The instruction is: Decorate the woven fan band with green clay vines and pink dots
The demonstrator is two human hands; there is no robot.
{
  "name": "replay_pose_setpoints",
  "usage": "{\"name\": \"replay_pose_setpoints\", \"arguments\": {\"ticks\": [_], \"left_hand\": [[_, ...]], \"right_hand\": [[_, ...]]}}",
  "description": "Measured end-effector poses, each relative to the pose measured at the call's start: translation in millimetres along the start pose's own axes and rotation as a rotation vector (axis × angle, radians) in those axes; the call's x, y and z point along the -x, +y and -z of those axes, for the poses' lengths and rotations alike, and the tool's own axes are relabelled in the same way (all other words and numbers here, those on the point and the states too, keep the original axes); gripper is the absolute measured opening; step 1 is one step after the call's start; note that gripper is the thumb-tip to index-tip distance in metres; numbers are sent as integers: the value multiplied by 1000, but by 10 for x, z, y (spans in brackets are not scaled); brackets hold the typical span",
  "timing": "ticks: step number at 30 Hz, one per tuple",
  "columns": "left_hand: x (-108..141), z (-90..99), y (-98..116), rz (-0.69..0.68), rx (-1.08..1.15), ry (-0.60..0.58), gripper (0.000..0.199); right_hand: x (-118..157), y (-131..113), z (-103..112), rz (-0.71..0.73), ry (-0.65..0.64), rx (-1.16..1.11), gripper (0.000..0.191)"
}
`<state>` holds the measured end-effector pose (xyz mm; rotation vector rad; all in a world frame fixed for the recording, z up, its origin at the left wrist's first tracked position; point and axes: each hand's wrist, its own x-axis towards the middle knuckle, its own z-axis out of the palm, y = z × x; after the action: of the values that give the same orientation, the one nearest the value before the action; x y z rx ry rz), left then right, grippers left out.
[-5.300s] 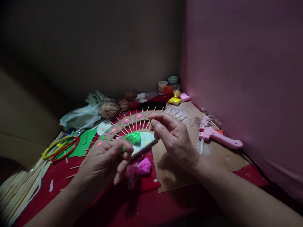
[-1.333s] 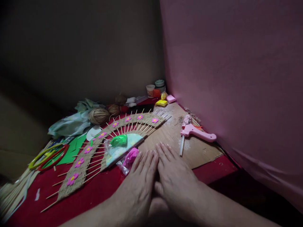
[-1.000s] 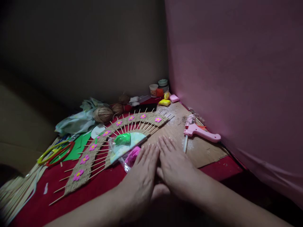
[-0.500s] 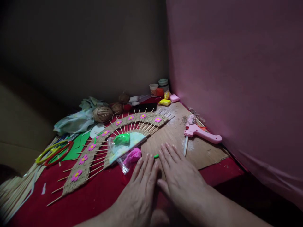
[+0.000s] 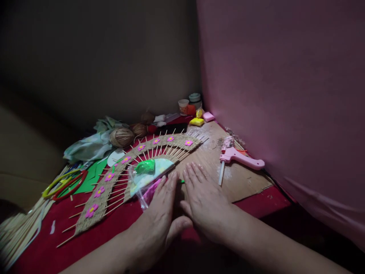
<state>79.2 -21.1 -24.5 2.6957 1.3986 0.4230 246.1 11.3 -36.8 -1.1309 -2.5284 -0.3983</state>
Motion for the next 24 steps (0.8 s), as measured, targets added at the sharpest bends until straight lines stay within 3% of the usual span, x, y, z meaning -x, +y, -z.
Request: {"name": "replay_pose_setpoints", "arguments": {"ticks": [3,8,10,14,21,24], "left_hand": [[2,-13,43,-43,4,-101,101],[107,-142,103,-205,-35,-3,106],[32,-130,90,-180,-57,-17,102],[-210,-28,43,2,-57,-136,90],[41,-173,123,-209,-75,-69,85],[-91,-69,106,-85,-60,-178,93]], "right_hand": [[59,-92,-37,2,25,-10,57],[232,-173,-15,0,77,-20,55],[186,-113,-44,-13,57,-11,57],[-3,53,-124,-27,-38,26,63],[240,-91,-14,-18,91,0,65],[135,-17,-28,-2,24,50,64]]}}
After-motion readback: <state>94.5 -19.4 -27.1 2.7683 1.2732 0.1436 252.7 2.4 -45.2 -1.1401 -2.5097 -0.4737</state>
